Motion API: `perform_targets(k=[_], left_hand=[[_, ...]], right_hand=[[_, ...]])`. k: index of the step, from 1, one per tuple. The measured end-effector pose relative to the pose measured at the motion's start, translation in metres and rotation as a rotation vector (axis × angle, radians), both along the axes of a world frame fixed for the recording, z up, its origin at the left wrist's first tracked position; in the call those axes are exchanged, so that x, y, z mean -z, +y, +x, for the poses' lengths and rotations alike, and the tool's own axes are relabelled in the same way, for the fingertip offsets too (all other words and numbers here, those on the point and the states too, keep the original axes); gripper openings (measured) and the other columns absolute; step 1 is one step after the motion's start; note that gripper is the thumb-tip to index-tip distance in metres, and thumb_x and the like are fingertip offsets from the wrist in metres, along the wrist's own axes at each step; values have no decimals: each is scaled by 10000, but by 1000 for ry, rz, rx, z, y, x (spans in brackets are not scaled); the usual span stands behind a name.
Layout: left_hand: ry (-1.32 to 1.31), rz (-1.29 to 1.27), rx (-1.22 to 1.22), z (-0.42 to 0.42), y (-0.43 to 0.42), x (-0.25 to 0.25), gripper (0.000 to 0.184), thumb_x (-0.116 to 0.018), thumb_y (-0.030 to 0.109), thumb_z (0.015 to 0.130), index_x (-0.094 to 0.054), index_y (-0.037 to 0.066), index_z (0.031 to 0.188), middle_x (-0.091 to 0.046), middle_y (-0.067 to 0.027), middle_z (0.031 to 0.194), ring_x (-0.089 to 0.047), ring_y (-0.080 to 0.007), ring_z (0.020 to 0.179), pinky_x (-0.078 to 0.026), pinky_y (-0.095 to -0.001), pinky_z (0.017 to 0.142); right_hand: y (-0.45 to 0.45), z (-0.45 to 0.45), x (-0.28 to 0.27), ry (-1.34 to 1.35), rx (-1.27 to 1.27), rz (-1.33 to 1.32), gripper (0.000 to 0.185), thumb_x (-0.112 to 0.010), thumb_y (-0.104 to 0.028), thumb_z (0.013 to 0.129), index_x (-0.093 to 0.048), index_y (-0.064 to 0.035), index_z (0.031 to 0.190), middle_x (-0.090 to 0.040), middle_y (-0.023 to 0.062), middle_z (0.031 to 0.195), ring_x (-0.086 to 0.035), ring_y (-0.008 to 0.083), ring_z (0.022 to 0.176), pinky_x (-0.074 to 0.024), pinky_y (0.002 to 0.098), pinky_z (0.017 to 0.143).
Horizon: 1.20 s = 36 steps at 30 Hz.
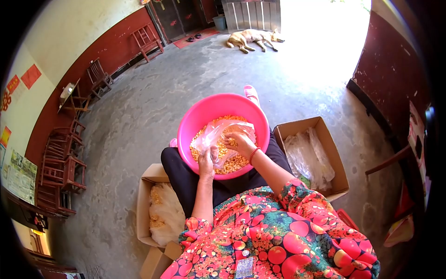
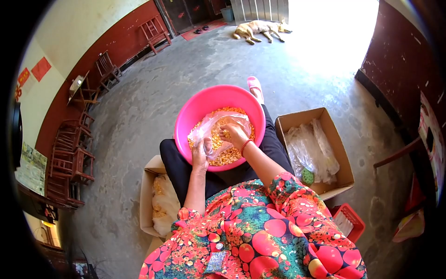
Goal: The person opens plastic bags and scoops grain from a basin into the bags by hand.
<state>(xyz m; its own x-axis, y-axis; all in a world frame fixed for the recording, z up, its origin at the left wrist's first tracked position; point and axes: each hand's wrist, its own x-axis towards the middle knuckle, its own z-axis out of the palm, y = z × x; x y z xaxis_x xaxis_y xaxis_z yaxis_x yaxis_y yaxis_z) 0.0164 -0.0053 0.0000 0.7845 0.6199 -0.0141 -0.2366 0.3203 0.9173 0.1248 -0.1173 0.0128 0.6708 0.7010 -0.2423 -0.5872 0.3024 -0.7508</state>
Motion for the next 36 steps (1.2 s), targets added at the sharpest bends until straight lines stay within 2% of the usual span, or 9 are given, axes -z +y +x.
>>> perform_targets(k=[4, 8, 10, 13, 15, 18, 24, 33, 36], left_hand=[[8, 8, 76, -5, 1, -4, 225, -414, 194, 846, -545, 19, 794, -443, 16, 543, -393, -58, 461, -320, -195, 424], [22, 8, 69, -5, 1, -4, 232, -410, 198, 848, -543, 17, 789, -432, 15, 532, -376, -59, 442, -302, -199, 409], [37, -15, 65, -3, 0, -4, 233, -408, 198, 849, -541, 17, 787, -437, 12, 536, -380, -62, 448, -301, -198, 412], [23, 7, -7, 0, 0, 1, 237, -405, 174, 846, -551, 6, 765, -447, 13, 537, -391, -52, 446, -307, -178, 412], [24, 14, 8, -1, 1, 2, 235, -399, 189, 848, -542, 16, 776, -454, 4, 555, -405, -70, 474, -310, -192, 429], [33, 9, 17, -3, 2, 1, 230, -403, 181, 841, -544, 14, 771, -456, 4, 556, -407, -69, 476, -312, -192, 438], [9, 10, 1, -1, 1, 2, 234, -410, 168, 842, -560, 10, 757, -447, 21, 550, -390, -48, 466, -294, -174, 429], [-10, -18, 30, 0, 6, 12, 227, -416, 162, 840, -562, 4, 768, -469, 14, 568, -415, -57, 490, -325, -180, 458], [3, -12, 15, 1, 4, 10, 228, -396, 174, 843, -545, 14, 781, -454, 1, 551, -407, -70, 472, -312, -190, 429]], right_hand=[[9, -4, -17, -914, -1, -320, 264, -507, -185, 770, -507, -10, 968, -534, 80, 932, -517, 177, 861, -423, 270, 741], [1, -5, -18, -408, 1, -215, 206, -482, -191, 756, -558, 0, 765, -553, 39, 707, -536, 164, 638, -428, 282, 563], [-10, 0, -3, -461, 8, -359, 219, -500, -196, 728, -565, 13, 724, -562, 65, 640, -541, 208, 559, -431, 311, 513], [-16, 2, 20, -910, -185, -807, 226, -478, -203, 725, -596, -10, 718, -578, 110, 625, -559, 162, 561, -441, 281, 519], [-16, -5, 28, -1484, -329, -1024, 227, -472, -200, 688, -607, -19, 709, -592, 148, 667, -577, 258, 616, -450, 354, 559], [-6, -18, 31, -1424, -633, -1165, 262, -489, -203, 648, -608, -29, 802, -590, 178, 794, -574, 304, 736, -454, 375, 653], [16, -31, 41, -1518, -751, -994, 377, -527, -297, 640, -602, -31, 898, -574, 175, 919, -547, 295, 870, -406, 367, 784], [12, -25, 33, -1396, -889, -828, 403, -468, -345, 723, -552, -15, 939, -570, 196, 886, -550, 319, 796, -412, 385, 718], [10, -18, 40, -1248, -772, -690, 352, -497, -316, 731, -569, -4, 877, -589, 151, 743, -561, 243, 661, -436, 338, 600]])
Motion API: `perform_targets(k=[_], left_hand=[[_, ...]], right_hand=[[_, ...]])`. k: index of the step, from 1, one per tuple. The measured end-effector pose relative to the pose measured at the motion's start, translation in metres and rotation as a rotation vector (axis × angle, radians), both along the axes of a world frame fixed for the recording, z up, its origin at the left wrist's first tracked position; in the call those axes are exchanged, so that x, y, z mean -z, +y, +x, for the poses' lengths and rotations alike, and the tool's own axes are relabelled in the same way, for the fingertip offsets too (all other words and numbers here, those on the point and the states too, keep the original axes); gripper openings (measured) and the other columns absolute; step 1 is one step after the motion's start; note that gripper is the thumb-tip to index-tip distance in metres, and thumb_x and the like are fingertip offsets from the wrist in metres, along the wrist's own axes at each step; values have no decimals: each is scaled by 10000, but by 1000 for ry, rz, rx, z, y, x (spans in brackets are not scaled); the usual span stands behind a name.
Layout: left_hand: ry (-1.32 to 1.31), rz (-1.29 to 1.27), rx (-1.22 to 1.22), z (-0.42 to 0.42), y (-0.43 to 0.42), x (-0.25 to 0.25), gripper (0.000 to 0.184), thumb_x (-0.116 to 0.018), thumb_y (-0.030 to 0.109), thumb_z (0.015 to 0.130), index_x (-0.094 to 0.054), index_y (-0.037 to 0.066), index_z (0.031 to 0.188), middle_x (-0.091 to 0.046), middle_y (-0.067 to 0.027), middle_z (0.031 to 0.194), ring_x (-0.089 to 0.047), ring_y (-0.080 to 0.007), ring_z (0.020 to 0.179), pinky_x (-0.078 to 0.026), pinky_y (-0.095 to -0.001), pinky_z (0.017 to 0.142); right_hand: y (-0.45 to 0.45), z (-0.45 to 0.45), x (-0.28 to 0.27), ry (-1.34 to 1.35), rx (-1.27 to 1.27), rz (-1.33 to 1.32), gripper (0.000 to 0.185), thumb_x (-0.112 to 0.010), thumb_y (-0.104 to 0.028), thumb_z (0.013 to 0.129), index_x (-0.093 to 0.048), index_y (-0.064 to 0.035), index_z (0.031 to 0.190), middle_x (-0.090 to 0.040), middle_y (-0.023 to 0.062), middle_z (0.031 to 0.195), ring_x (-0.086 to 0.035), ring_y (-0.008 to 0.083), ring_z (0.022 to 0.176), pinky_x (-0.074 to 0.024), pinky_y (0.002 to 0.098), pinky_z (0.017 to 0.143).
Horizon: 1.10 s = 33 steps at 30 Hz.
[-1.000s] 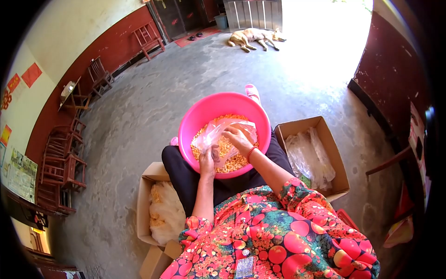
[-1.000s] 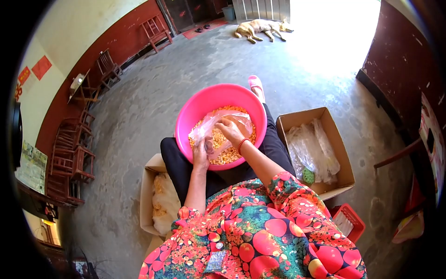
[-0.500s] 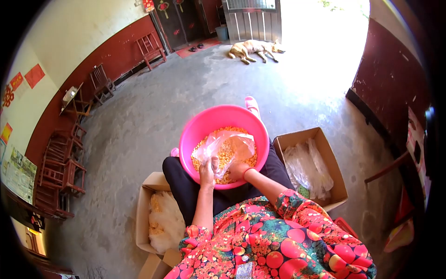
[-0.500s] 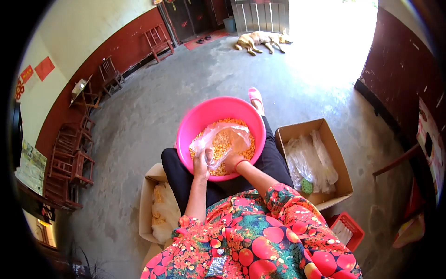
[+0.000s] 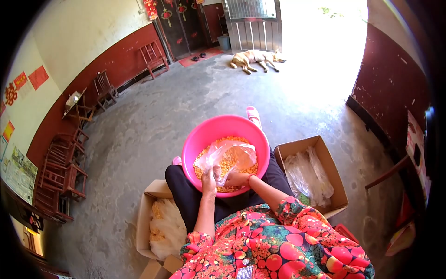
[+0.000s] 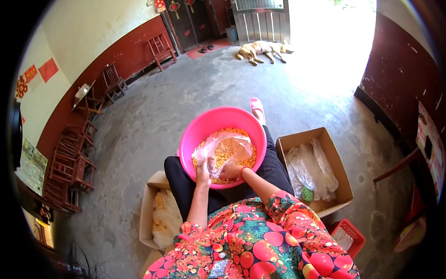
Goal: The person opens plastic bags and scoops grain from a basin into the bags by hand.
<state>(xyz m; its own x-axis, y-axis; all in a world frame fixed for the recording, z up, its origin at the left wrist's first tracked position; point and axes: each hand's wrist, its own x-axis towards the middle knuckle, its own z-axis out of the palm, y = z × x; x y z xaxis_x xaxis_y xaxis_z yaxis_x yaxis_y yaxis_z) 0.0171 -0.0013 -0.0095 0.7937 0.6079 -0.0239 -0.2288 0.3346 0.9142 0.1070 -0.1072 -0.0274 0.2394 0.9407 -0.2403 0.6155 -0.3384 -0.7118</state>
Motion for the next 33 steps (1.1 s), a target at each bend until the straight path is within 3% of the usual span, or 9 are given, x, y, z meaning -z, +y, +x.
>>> perform_targets(k=[2, 8, 14, 16, 22, 24, 25, 28, 33], left_hand=[[-3, 10, -7, 0, 0, 1, 229, -394, 174, 843, -544, 14, 781, -454, 1, 554, -407, -69, 474, -312, -188, 430], [21, -2, 8, -2, -2, -6, 225, -389, 175, 844, -539, 16, 789, -444, 9, 555, -403, -63, 484, -310, -184, 443], [11, -10, 38, -2, 0, -4, 223, -379, 164, 847, -540, 17, 800, -442, 13, 558, -394, -56, 484, -303, -183, 444], [-7, 36, 31, -2, -1, -4, 223, -377, 158, 847, -542, 16, 800, -446, 11, 562, -396, -55, 488, -304, -183, 445], [-59, 52, -31, -1, -3, -3, 193, -426, 158, 838, -550, 22, 778, -465, 13, 563, -407, -49, 483, -312, -184, 450], [-30, 15, 2, -2, -3, -6, 203, -416, 167, 844, -546, 21, 787, -458, 16, 553, -400, -49, 468, -312, -185, 438], [-32, 0, -15, -3, -4, -8, 203, -416, 167, 844, -546, 21, 787, -458, 16, 553, -400, -49, 468, -312, -185, 438], [-51, -2, 34, -5, -4, -10, 214, -399, 171, 851, -540, 19, 800, -443, 20, 539, -389, -50, 450, -313, -184, 425], [-66, 1, 21, -4, -6, -16, 214, -391, 159, 854, -522, -1, 797, -420, 19, 522, -375, -50, 435, -298, -181, 411]], right_hand=[[-12, -6, -33, 474, 240, -89, 243, -509, -251, 744, -583, -27, 804, -525, 60, 590, -505, 141, 524, -403, 262, 464], [-26, 8, -34, 1010, 499, 165, 175, -534, -224, 746, -573, -71, 819, -466, 7, 568, -455, 89, 455, -368, 201, 407], [-34, 13, -23, 1031, 542, 575, 184, -511, -142, 771, -536, -7, 894, -537, 86, 852, -550, 196, 761, -495, 304, 658], [-33, 19, -23, 1401, 784, 539, 223, -555, -63, 740, -521, -7, 954, -540, 83, 879, -548, 211, 832, -493, 300, 676], [-23, 17, -24, 1225, 697, 656, 190, -470, -108, 800, -511, 17, 937, -516, 103, 899, -545, 221, 787, -495, 315, 691], [-21, 21, -30, -86, 438, 565, 373, -631, -12, 642, -498, 30, 988, -479, 156, 1082, -507, 238, 947, -419, 295, 782], [-15, 28, -20, -87, 420, 552, 373, -631, -12, 642, -498, 30, 988, -479, 156, 1082, -507, 238, 947, -419, 295, 782], [0, 29, -18, 866, 445, 787, 330, -596, -64, 694, -505, 18, 1000, -493, 141, 1073, -480, 227, 992, -408, 292, 794], [-17, 18, -55, 451, 602, 460, 240, -475, -177, 781, -562, 8, 907, -567, 82, 903, -541, 192, 797, -439, 290, 683]])
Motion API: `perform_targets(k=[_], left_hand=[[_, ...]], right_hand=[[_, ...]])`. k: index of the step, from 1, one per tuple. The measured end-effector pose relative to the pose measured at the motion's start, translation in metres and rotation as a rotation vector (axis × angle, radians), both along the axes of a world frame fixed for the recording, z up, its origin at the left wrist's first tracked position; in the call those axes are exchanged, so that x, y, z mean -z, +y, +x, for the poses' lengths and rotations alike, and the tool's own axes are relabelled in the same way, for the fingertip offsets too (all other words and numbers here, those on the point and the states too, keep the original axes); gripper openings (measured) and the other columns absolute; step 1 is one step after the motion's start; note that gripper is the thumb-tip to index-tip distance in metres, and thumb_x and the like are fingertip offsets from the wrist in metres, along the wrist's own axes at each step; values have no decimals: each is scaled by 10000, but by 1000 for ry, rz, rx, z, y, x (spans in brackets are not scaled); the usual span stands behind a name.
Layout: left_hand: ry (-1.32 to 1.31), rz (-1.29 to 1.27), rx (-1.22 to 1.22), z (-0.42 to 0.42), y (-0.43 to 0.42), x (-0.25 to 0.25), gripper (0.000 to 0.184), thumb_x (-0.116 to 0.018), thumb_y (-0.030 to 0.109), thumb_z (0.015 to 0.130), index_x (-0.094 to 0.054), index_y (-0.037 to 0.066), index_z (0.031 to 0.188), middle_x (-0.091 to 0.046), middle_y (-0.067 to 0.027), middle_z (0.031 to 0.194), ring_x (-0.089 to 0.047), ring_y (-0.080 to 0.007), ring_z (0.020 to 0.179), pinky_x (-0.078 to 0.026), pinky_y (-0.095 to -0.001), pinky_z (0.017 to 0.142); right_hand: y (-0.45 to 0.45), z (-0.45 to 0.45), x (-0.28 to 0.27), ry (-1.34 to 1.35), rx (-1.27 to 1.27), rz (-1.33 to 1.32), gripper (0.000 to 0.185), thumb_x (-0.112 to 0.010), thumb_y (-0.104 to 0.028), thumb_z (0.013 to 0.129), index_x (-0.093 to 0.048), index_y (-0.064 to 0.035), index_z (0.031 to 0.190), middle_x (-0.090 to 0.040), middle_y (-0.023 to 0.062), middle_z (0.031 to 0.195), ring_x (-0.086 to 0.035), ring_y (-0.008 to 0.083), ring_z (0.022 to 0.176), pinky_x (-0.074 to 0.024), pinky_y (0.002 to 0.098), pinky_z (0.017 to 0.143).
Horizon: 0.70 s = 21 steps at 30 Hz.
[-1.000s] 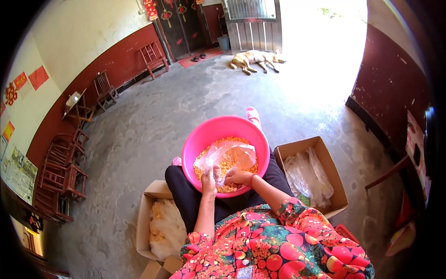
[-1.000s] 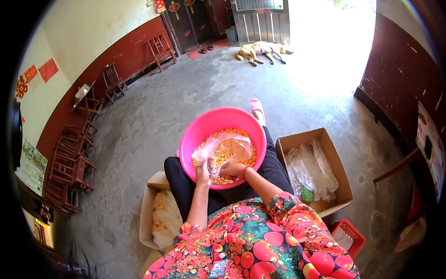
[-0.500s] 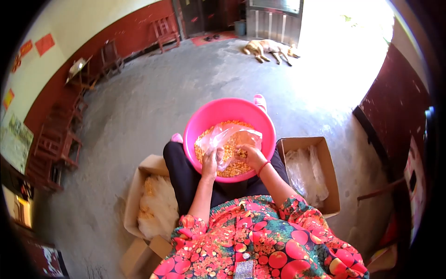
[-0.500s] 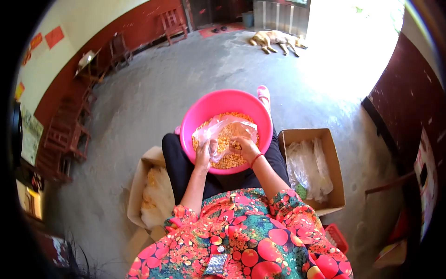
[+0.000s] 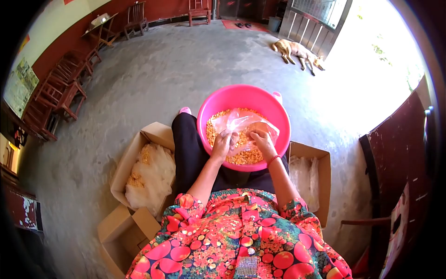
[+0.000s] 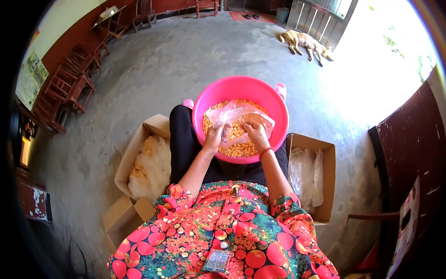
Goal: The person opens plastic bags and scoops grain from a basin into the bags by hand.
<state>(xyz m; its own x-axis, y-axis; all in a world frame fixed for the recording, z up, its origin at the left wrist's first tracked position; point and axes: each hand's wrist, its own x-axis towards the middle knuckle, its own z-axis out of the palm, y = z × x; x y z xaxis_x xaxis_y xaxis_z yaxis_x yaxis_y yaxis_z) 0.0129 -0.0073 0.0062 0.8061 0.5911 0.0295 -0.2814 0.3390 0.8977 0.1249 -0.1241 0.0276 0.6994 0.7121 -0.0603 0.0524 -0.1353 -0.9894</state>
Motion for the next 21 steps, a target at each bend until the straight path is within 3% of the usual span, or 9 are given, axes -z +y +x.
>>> perform_targets(k=[2, 3, 5, 6, 9, 10, 15, 17, 21], left_hand=[[-17, -8, -9, 1, 0, 2, 209, -383, 135, 854, -503, -21, 784, -407, 12, 514, -367, -53, 440, -290, -184, 418], [-15, -14, -16, 1, 0, 3, 209, -383, 135, 854, -503, -21, 784, -407, 12, 514, -367, -53, 440, -290, -184, 418], [-28, 14, -10, 2, 1, 4, 205, -381, 127, 852, -502, -25, 788, -409, 12, 521, -369, -52, 456, -295, -186, 433], [-36, 36, 7, 1, 3, 7, 222, -401, 172, 848, -540, 6, 799, -436, 13, 559, -382, -54, 482, -301, -184, 440], [-37, 45, -4, 4, 3, 13, 222, -406, 178, 846, -540, 8, 799, -433, 12, 561, -379, -53, 486, -300, -185, 440], [-37, 47, -1, 4, 4, 15, 222, -418, 186, 841, -544, 8, 798, -447, 8, 571, -391, -54, 496, -311, -186, 448], [-23, 30, -12, 3, 3, 12, 226, -431, 192, 836, -556, 8, 796, -478, 2, 592, -416, -54, 507, -336, -181, 457], [-21, 21, -13, 2, 3, 10, 226, -435, 193, 834, -559, 9, 795, -487, 0, 598, -424, -54, 511, -344, -179, 460], [-48, 12, 5, 2, 4, 12, 225, -441, 195, 833, -563, 9, 794, -490, 4, 600, -428, -52, 511, -348, -177, 460]], right_hand=[[-11, 4, 7, 12, -76, -224, 226, -474, -188, 752, -605, -3, 752, -607, 70, 682, -557, 227, 560, -452, 355, 589], [-15, 6, 14, 13, -83, -231, 226, -474, -188, 752, -605, -3, 752, -607, 70, 682, -557, 227, 560, -452, 355, 589], [-22, 11, 30, -643, -365, -672, 236, -479, -194, 702, -604, 1, 744, -601, 146, 725, -572, 279, 624, -453, 362, 625], [-20, 9, 37, -710, -357, -722, 255, -477, -197, 654, -603, 6, 743, -578, 191, 773, -567, 319, 699, -447, 382, 659], [-13, 3, 47, -861, -365, -730, 220, -477, -203, 659, -595, -20, 686, -580, 173, 712, -556, 327, 666, -437, 392, 633], [-5, 2, 44, -864, -518, -886, 280, -482, -207, 649, -610, -6, 794, -582, 187, 828, -562, 325, 779, -437, 385, 706], [11, -20, 34, -773, -643, -955, 363, -470, -280, 679, -588, -8, 889, -563, 196, 910, -544, 309, 851, -421, 376, 744], [10, -21, 48, -805, -620, -659, 377, -432, -329, 728, -575, -28, 901, -568, 187, 878, -550, 320, 788, -419, 377, 714], [13, -25, 34, -726, -736, -695, 382, -428, -344, 745, -576, -31, 906, -573, 182, 875, -548, 310, 802, -412, 365, 724]])
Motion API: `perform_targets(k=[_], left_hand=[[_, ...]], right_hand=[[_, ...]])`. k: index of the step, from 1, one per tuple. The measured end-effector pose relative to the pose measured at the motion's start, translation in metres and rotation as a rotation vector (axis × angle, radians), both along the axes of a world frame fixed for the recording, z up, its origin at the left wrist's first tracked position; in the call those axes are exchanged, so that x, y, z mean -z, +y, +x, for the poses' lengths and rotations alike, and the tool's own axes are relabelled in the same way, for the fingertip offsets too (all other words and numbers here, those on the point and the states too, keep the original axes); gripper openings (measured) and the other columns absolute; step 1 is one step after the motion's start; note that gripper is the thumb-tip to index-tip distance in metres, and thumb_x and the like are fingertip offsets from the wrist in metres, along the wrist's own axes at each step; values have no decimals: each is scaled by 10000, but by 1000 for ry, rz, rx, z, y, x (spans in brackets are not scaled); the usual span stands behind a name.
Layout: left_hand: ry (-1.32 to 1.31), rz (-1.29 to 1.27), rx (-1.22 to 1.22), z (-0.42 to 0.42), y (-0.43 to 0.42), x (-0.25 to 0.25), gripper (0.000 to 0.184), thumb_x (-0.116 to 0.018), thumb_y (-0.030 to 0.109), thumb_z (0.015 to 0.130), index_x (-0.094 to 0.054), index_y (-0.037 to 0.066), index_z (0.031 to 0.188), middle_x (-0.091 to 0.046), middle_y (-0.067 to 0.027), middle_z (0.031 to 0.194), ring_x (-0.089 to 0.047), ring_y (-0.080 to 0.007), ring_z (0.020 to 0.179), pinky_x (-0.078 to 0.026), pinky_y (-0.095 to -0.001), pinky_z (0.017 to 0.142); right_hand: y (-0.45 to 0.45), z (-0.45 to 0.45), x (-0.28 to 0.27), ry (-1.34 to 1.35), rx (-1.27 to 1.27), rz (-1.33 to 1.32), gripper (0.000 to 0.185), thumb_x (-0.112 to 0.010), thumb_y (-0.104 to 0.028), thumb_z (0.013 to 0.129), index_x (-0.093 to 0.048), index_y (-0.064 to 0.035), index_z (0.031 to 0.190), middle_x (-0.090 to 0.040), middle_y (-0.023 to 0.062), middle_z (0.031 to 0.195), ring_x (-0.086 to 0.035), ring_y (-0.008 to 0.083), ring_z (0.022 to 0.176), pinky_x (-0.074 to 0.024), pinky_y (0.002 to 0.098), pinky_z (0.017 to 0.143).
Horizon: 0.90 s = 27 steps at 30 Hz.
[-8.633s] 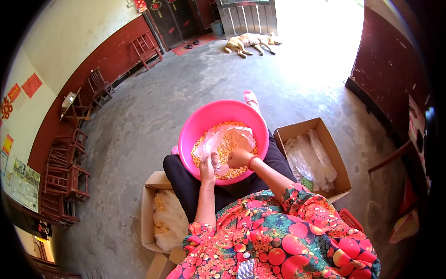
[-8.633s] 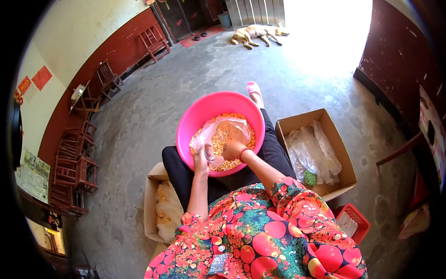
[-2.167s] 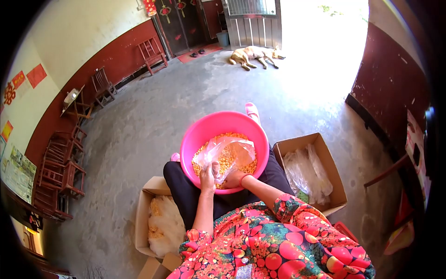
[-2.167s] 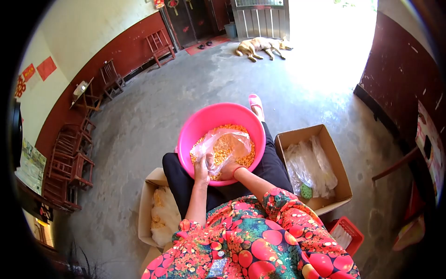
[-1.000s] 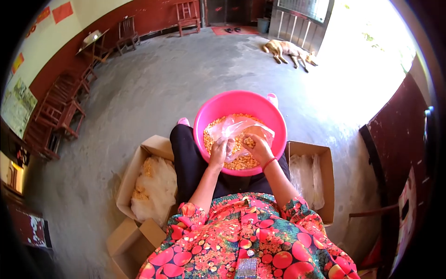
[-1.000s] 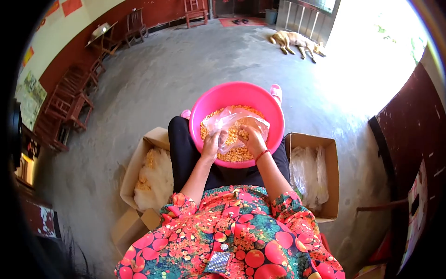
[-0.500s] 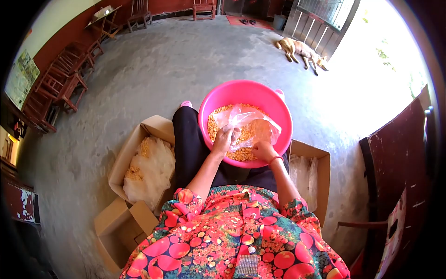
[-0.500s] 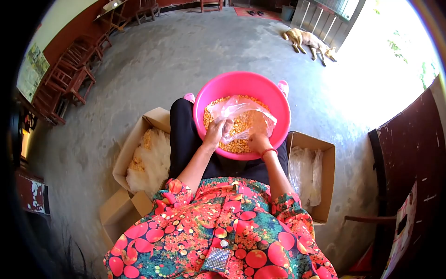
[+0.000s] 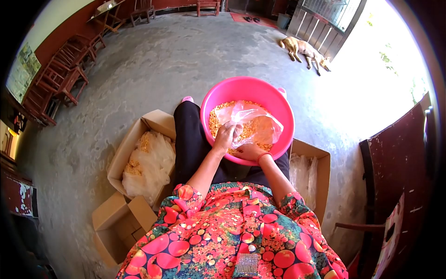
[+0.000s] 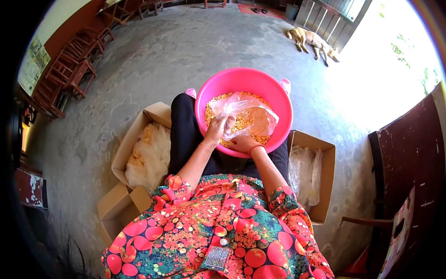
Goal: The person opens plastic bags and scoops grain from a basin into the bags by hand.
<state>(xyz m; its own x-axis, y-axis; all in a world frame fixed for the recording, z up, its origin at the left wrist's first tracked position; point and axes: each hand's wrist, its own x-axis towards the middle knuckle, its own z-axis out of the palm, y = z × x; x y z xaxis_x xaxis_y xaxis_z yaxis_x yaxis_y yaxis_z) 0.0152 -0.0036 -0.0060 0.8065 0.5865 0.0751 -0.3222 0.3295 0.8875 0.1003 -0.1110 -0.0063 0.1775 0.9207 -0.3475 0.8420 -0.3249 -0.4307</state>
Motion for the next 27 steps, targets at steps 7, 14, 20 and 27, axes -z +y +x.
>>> perform_targets(k=[7, 14, 20, 27], left_hand=[[14, -3, -10, -1, -1, 0, 238, -447, 212, 838, -564, 11, 791, -496, 9, 606, -433, -49, 517, -353, -174, 475], [65, -2, -41, 0, -1, 1, 232, -445, 209, 839, -561, 12, 798, -492, 14, 609, -428, -45, 520, -349, -171, 476], [24, 0, 1, -1, 0, -1, 224, -448, 200, 836, -563, 14, 789, -484, 23, 612, -417, -38, 531, -345, -170, 489], [34, 0, -6, -3, -1, -5, 218, -443, 191, 837, -561, 12, 797, -480, 19, 606, -420, -43, 529, -345, -175, 489]], right_hand=[[-2, 5, -5, 184, 40, 46, 301, -487, -286, 758, -583, -10, 829, -583, 131, 737, -548, 215, 626, -425, 316, 589], [-15, 15, -21, 1129, 483, 44, 202, -502, -205, 763, -562, -13, 755, -508, 33, 612, -493, 129, 531, -399, 235, 479], [-22, 15, -31, 1507, 796, 311, 186, -447, -180, 805, -528, -14, 828, -536, 78, 745, -529, 154, 625, -459, 237, 540], [-23, 26, -13, 1607, 856, 532, 210, -426, -165, 827, -518, 12, 893, -552, 83, 815, -562, 185, 736, -495, 266, 648]])
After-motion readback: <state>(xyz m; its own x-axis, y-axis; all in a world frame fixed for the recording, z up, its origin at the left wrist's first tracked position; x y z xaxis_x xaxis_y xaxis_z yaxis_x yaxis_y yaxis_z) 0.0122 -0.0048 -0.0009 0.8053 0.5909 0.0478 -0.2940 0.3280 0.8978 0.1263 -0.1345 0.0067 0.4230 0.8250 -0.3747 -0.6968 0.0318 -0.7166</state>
